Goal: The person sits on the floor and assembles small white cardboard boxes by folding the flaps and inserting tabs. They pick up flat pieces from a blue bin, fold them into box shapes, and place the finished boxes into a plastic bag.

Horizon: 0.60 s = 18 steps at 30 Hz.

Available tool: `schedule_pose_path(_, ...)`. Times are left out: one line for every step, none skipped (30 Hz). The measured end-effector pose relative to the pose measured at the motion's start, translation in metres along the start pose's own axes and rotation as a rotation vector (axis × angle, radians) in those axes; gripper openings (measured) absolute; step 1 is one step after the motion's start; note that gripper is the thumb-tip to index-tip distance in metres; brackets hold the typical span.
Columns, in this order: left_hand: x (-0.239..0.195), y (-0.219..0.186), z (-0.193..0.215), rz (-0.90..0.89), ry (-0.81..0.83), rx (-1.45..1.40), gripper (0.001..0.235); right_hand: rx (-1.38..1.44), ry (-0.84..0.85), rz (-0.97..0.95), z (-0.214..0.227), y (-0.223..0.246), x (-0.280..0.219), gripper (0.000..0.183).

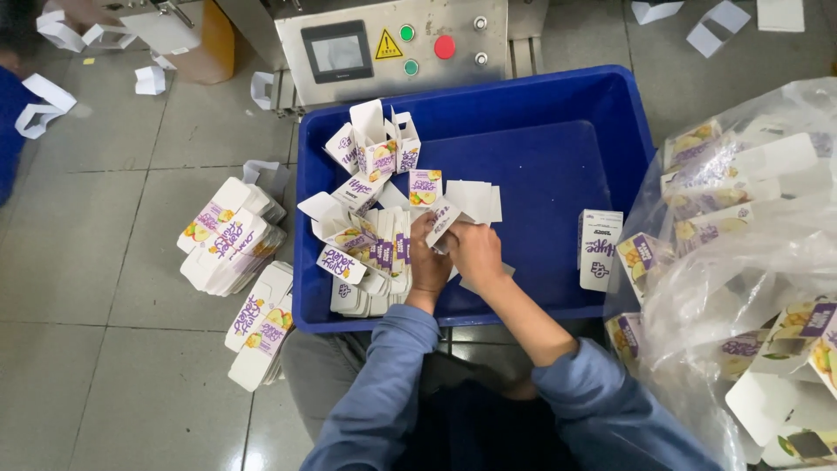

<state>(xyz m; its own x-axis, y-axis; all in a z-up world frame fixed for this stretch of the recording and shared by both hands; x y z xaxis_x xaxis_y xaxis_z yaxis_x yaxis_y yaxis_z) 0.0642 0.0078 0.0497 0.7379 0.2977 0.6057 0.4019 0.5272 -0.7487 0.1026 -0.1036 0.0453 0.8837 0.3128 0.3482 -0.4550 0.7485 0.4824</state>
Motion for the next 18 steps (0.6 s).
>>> schedule_pose_path(0.0, 0.001, 0.001, -0.002, -0.001, -0.003, 0.047, -0.003, -0.002, 0.001, 0.008, 0.004, -0.003, 0.009)
schedule_pose_path(0.002, 0.008, 0.003, 0.063, -0.005, 0.008, 0.048, 0.181, -0.006, 0.023, 0.012, 0.01, -0.004, 0.013)
schedule_pose_path(0.003, 0.016, 0.005, 0.128, -0.009, 0.019, 0.048, 0.364, -0.01, 0.047, 0.016, 0.017, -0.006, 0.025)
schedule_pose_path(0.002, 0.014, 0.004, 0.127, -0.011, 0.02, 0.048, 0.365, -0.009, 0.049, 0.033, 0.023, -0.005, 0.025)
schedule_pose_path(0.001, 0.017, 0.002, 0.173, 0.002, -0.015, 0.05, 0.44, -0.095, 0.056, 0.055, 0.028, -0.004, 0.031)
schedule_pose_path(-0.001, 0.019, -0.001, 0.223, 0.014, -0.053, 0.052, 0.513, -0.178, 0.062, 0.077, 0.031, -0.004, 0.04)
schedule_pose_path(0.002, 0.014, 0.001, 0.226, 0.011, -0.054, 0.052, 0.511, -0.175, 0.063, 0.082, 0.023, -0.003, 0.04)
schedule_pose_path(0.005, 0.012, 0.002, 0.257, 0.015, -0.066, 0.054, 0.517, -0.263, 0.049, 0.093, 0.013, -0.004, 0.039)
schedule_pose_path(0.008, 0.009, 0.004, 0.288, 0.018, -0.079, 0.055, 0.522, -0.351, 0.035, 0.104, 0.002, -0.005, 0.039)
schedule_pose_path(0.005, 0.011, 0.004, 0.289, 0.016, -0.08, 0.055, 0.521, -0.35, 0.036, 0.112, -0.002, -0.002, 0.039)
schedule_pose_path(0.003, 0.011, 0.001, 0.256, 0.042, -0.074, 0.052, 0.387, -0.163, 0.045, 0.11, -0.002, 0.004, 0.047)
schedule_pose_path(0.001, 0.01, -0.003, 0.22, 0.071, -0.071, 0.049, 0.249, 0.02, 0.051, 0.107, -0.004, 0.008, 0.059)
schedule_pose_path(0.0, 0.007, -0.005, 0.219, 0.072, -0.075, 0.049, 0.245, 0.018, 0.05, 0.107, -0.008, 0.011, 0.059)
schedule_pose_path(-0.003, 0.006, -0.015, 0.236, 0.187, -0.063, 0.05, 0.253, 0.179, 0.058, 0.093, -0.009, 0.012, 0.069)
schedule_pose_path(-0.008, 0.005, -0.024, 0.252, 0.301, -0.05, 0.05, 0.26, 0.34, 0.065, 0.079, -0.01, 0.01, 0.079)
schedule_pose_path(-0.011, 0.007, -0.025, 0.253, 0.301, -0.054, 0.05, 0.257, 0.341, 0.064, 0.075, -0.02, 0.01, 0.079)
schedule_pose_path(-0.017, 0.013, -0.032, 0.277, 0.371, 0.048, 0.065, 0.32, 0.34, 0.081, 0.071, -0.027, 0.01, 0.068)
schedule_pose_path(-0.024, 0.019, -0.037, 0.302, 0.442, 0.151, 0.082, 0.386, 0.342, 0.097, 0.066, -0.035, 0.009, 0.06)
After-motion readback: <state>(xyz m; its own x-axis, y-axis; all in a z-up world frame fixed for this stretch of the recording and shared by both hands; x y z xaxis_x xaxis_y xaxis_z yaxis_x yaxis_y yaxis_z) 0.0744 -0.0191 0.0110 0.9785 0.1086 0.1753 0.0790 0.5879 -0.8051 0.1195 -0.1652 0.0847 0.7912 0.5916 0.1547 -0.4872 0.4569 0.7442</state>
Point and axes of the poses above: each hand's wrist, its own x-axis towards the middle knuckle, its own z-axis out of the back of the hand, y = z × x, the point moved 8 cm from there along x, towards the middle knuckle, and after that the axes turned 14 degrees about z, right-handed, at the moved point
